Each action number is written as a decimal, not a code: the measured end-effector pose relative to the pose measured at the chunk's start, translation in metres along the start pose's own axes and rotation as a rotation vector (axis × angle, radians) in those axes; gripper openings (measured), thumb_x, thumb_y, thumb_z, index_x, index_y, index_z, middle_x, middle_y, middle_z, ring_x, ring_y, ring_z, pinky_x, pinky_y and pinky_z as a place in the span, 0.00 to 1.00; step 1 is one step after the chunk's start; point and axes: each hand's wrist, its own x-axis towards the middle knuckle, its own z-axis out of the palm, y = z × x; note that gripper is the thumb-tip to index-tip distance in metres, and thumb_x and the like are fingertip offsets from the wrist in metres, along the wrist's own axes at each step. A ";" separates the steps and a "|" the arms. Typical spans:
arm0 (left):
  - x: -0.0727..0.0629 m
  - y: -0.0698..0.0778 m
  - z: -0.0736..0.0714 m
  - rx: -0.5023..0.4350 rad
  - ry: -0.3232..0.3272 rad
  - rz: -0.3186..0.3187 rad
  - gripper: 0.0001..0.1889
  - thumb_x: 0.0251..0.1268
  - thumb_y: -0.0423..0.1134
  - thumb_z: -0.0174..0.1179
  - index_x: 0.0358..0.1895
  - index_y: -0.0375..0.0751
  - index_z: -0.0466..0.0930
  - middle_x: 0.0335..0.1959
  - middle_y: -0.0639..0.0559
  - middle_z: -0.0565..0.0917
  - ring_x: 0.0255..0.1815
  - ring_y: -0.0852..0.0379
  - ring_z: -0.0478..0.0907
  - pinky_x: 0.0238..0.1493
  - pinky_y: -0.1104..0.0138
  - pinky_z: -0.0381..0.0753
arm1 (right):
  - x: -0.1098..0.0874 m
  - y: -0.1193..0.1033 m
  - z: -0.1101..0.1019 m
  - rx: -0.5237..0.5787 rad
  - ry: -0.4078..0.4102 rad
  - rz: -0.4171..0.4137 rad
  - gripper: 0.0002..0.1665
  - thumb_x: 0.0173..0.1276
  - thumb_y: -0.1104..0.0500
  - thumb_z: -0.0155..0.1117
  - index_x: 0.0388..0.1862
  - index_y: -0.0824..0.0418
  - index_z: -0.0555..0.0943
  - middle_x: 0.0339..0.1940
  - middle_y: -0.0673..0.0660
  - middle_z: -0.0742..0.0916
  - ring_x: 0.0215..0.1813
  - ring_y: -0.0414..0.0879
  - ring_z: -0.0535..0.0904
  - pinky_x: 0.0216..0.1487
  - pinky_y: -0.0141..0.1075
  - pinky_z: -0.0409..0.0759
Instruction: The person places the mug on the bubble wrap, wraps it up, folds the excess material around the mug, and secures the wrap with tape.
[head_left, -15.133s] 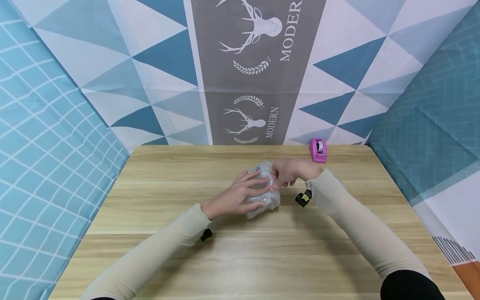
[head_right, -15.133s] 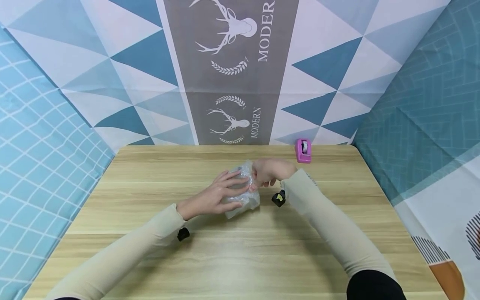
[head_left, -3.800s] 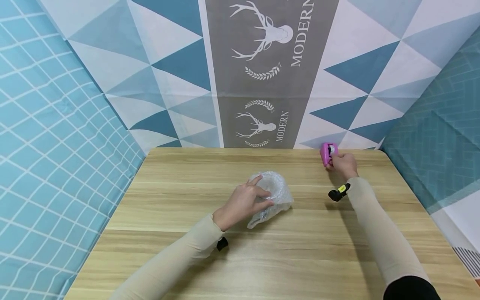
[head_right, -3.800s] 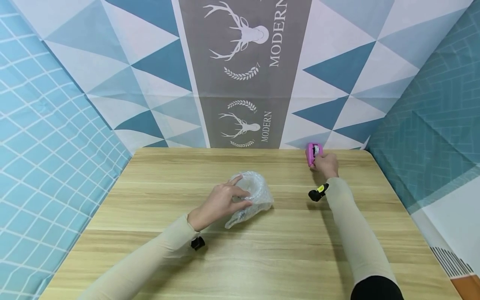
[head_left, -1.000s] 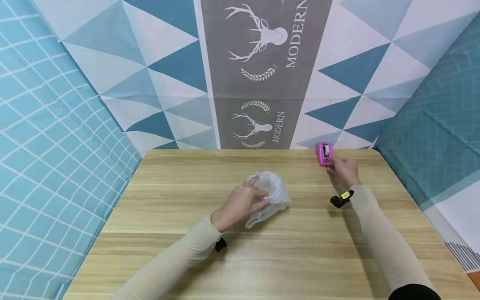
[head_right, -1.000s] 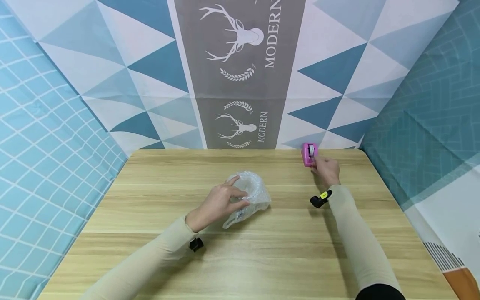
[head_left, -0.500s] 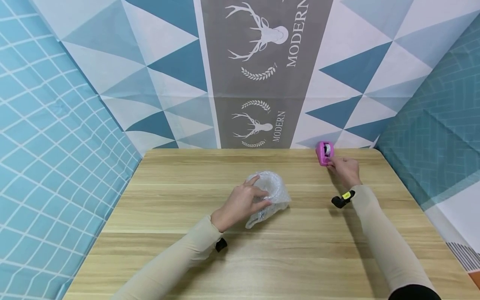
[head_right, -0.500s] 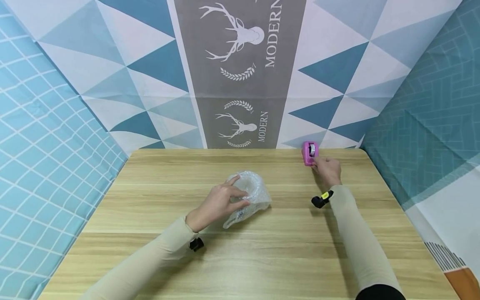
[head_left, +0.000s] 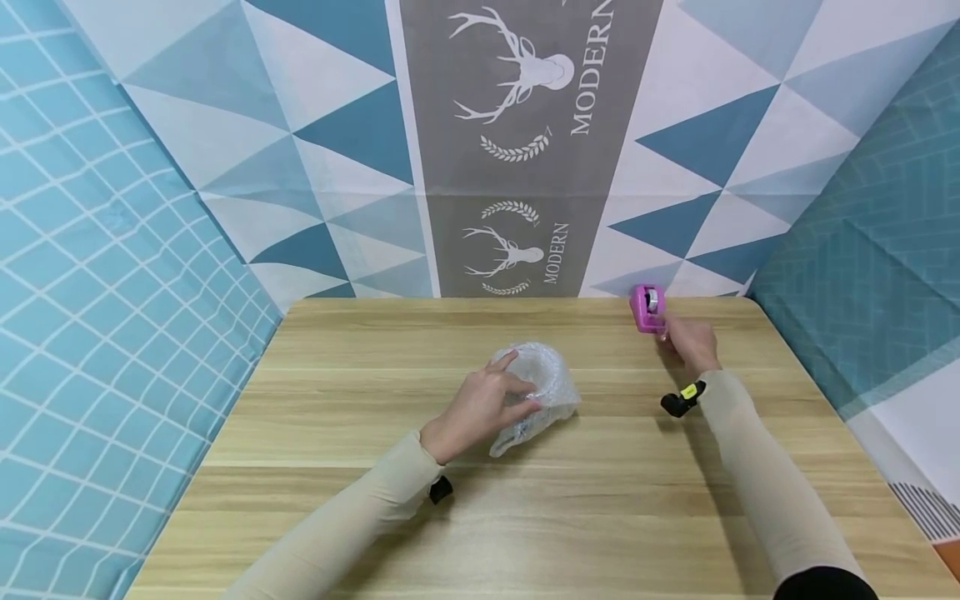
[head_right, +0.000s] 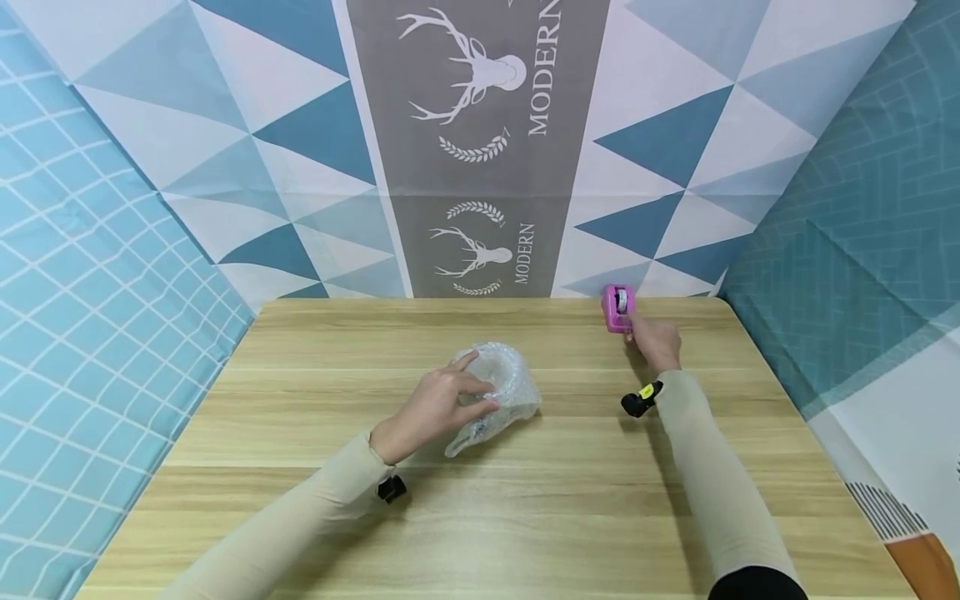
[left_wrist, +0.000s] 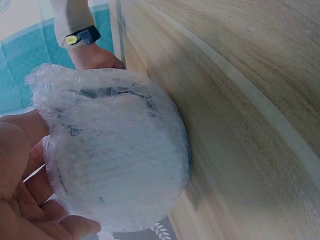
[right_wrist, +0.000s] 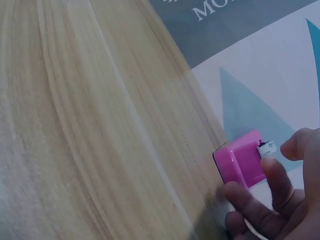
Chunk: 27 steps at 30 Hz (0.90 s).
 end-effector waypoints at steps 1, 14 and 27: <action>0.000 0.000 0.000 -0.001 0.002 0.000 0.15 0.65 0.50 0.71 0.47 0.44 0.92 0.45 0.51 0.92 0.73 0.40 0.73 0.76 0.48 0.67 | 0.000 0.000 0.000 -0.009 0.004 0.004 0.26 0.70 0.33 0.56 0.37 0.55 0.79 0.27 0.46 0.80 0.37 0.43 0.73 0.38 0.34 0.72; 0.000 -0.002 0.003 -0.035 0.011 -0.013 0.14 0.65 0.49 0.71 0.46 0.45 0.92 0.43 0.51 0.92 0.73 0.40 0.73 0.77 0.50 0.66 | -0.001 -0.001 0.002 -0.158 0.032 -0.080 0.34 0.66 0.31 0.61 0.35 0.62 0.87 0.16 0.43 0.84 0.46 0.47 0.75 0.47 0.35 0.68; 0.000 -0.002 0.003 -0.041 0.011 -0.023 0.14 0.65 0.50 0.71 0.47 0.45 0.92 0.44 0.51 0.92 0.73 0.40 0.73 0.77 0.50 0.67 | 0.002 0.001 -0.004 -0.315 0.001 -0.176 0.37 0.72 0.32 0.59 0.29 0.66 0.83 0.18 0.51 0.80 0.42 0.53 0.73 0.43 0.40 0.67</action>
